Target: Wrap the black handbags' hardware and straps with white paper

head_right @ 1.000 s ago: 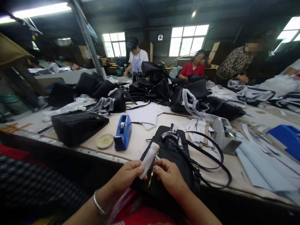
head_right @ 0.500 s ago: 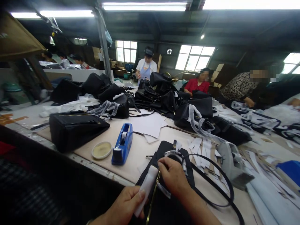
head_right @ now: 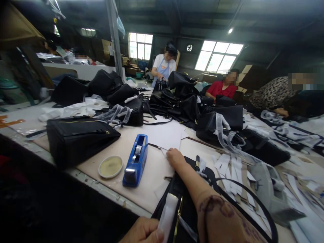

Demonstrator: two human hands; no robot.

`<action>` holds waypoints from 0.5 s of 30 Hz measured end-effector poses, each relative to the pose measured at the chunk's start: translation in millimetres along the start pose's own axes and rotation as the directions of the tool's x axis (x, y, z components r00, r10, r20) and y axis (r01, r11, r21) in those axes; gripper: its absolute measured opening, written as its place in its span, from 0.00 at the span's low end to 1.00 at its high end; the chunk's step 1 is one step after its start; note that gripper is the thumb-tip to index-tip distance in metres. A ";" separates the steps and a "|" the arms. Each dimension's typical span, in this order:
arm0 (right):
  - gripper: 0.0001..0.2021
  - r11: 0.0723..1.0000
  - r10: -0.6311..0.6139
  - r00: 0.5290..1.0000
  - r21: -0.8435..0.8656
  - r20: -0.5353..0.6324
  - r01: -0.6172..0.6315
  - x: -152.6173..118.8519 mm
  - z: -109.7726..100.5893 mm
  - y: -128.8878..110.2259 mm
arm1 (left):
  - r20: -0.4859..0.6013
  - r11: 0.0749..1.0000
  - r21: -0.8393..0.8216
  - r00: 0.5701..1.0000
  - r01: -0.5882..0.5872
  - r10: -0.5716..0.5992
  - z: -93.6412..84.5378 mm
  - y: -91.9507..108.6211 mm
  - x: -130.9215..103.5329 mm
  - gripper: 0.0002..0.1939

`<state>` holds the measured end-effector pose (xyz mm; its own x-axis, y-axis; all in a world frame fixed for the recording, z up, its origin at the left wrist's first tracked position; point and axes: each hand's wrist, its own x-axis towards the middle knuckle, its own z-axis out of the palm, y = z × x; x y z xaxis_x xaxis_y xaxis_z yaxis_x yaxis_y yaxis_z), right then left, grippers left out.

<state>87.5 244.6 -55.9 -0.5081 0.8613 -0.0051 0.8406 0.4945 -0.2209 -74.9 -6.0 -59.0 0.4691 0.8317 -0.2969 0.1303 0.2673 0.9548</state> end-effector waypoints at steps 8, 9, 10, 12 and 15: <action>0.07 0.988 0.042 0.971 0.152 -0.233 -0.007 -9.0 -22.7 7.3 | 0.041 0.987 0.126 0.995 -0.096 0.091 -2.3 5.4 3.6 0.31; 0.08 0.987 0.058 0.952 0.162 -0.301 -0.009 -17.1 -32.1 2.9 | 0.028 0.983 0.143 0.994 -0.111 0.109 -2.1 4.2 3.3 0.30; 0.10 0.986 0.069 0.927 0.165 -0.369 -0.008 -28.1 -42.8 -2.0 | 0.012 0.977 0.175 0.992 -0.124 0.124 -1.8 3.1 2.7 0.30; 0.12 0.975 0.127 0.854 0.220 -0.504 -0.015 -59.4 -65.4 -12.6 | -0.035 0.951 0.279 0.988 -0.135 0.150 -0.1 3.0 0.9 0.28; 0.14 0.836 0.400 0.729 0.547 -0.555 -0.042 -123.1 -90.4 -29.9 | -0.180 0.826 0.518 0.916 -0.222 0.359 6.6 13.6 -4.4 0.17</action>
<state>141.9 134.3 39.5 0.0704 0.8905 0.4495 0.6216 0.3133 -0.7179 -69.4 -9.3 -44.5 0.3196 0.9451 0.0677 0.4556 -0.2159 0.8636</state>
